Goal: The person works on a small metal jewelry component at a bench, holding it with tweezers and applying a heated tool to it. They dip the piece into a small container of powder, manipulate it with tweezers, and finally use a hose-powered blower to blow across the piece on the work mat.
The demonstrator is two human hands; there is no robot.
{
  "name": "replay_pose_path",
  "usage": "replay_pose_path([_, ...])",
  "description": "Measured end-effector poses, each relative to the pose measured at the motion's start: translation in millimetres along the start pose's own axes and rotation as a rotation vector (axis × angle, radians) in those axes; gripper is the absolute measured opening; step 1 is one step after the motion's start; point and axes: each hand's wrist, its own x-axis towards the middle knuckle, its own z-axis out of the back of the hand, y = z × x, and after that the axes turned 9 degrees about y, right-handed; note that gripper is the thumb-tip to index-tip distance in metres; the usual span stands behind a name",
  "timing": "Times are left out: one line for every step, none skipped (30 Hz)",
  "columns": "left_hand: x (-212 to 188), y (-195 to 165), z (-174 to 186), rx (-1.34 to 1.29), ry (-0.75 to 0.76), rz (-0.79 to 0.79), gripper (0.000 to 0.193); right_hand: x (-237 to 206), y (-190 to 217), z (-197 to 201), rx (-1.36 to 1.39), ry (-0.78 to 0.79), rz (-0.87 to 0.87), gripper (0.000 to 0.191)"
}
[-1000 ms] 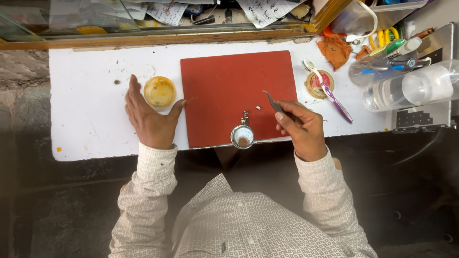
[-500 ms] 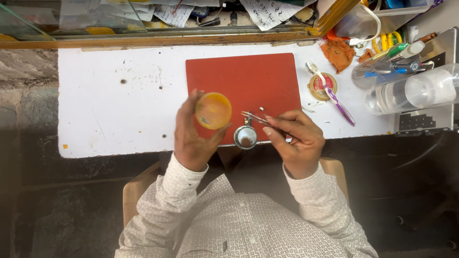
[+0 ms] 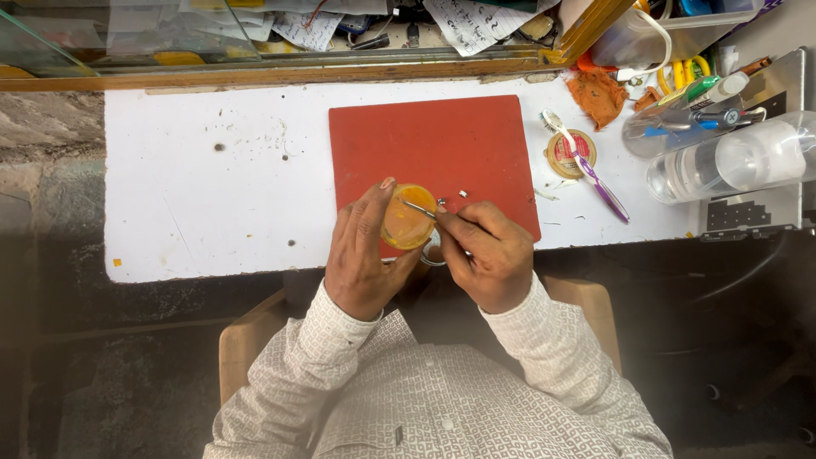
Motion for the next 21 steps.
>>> replay_pose_path([0, 1, 1, 0.002, 0.0, 0.002, 0.094, -2, -1, 1, 0.026, 0.006, -0.025, 0.022])
replay_pose_path([0, 2, 3, 0.005, 0.0, 0.005, 0.094, -4, -3, 2, 0.091, 0.002, -0.07, 0.022])
replay_pose_path([0, 3, 3, 0.008, -0.005, 0.002, 0.094, -7, -5, 4, 0.155, -0.001, -0.116, 0.021])
replay_pose_path([0, 4, 3, 0.01, -0.009, -0.001, 0.094, -11, -9, 7, 0.218, -0.004, -0.162, 0.021])
replay_pose_path([-1, 5, 2, 0.012, -0.013, -0.003, 0.094, -14, -13, 10, 0.284, -0.002, -0.198, 0.021])
replay_pose_path([-2, 7, 2, 0.005, -0.017, 0.008, 0.094, -17, -17, 13, 0.35, -0.001, -0.235, 0.022])
replay_pose_path([-2, 9, 0, -0.001, -0.022, 0.018, 0.094, -20, -22, 16, 0.416, -0.001, -0.27, 0.023])
replay_pose_path([-2, 12, -1, -0.007, -0.027, 0.029, 0.094, -22, -28, 17, 0.516, -0.004, -0.355, 0.022])
replay_pose_path([-3, 16, -1, 0.009, -0.04, 0.058, 0.094, -25, -33, 18, 0.615, -0.007, -0.439, 0.022])
replay_pose_path([-3, 21, -1, 0.026, -0.053, 0.088, 0.094, -27, -39, 18, 0.715, -0.009, -0.521, 0.022])
replay_pose_path([-4, 27, 0, 0.043, -0.067, 0.117, 0.094, -28, -44, 18, 0.713, -0.019, -0.521, 0.021])
replay_pose_path([-5, 34, 1, 0.077, -0.085, 0.157, 0.094, -30, -49, 17, 0.71, -0.028, -0.523, 0.021])
replay_pose_path([-6, 41, 3, 0.111, -0.102, 0.197, 0.093, -33, -53, 16, 0.709, -0.037, -0.526, 0.021])
replay_pose_path([-7, 48, 5, 0.144, -0.118, 0.237, 0.093, -35, -57, 15, 0.62, -0.028, -0.512, 0.02])
replay_pose_path([-8, 55, 6, 0.165, -0.124, 0.274, 0.093, -36, -61, 14, 0.531, -0.018, -0.5, 0.02])
replay_pose_path([-9, 63, 8, 0.185, -0.13, 0.312, 0.093, -38, -64, 13, 0.442, -0.009, -0.487, 0.02])
replay_pose_path([-10, 70, 9, 0.206, -0.137, 0.349, 0.094, -39, -68, 12, 0.363, 0.008, -0.442, 0.02])
replay_pose_path([-11, 76, 10, 0.223, -0.143, 0.363, 0.094, -39, -71, 11, 0.285, 0.023, -0.393, 0.019])
replay_pose_path([-12, 81, 11, 0.24, -0.149, 0.377, 0.094, -40, -74, 10, 0.207, 0.04, -0.345, 0.019])
replay_pose_path([-13, 86, 11, 0.255, -0.154, 0.391, 0.094, -41, -76, 8, 0.178, 0.044, -0.316, 0.019])
replay_pose_path([-14, 90, 12, 0.271, -0.155, 0.408, 0.094, -42, -77, 7, 0.149, 0.047, -0.287, 0.02])
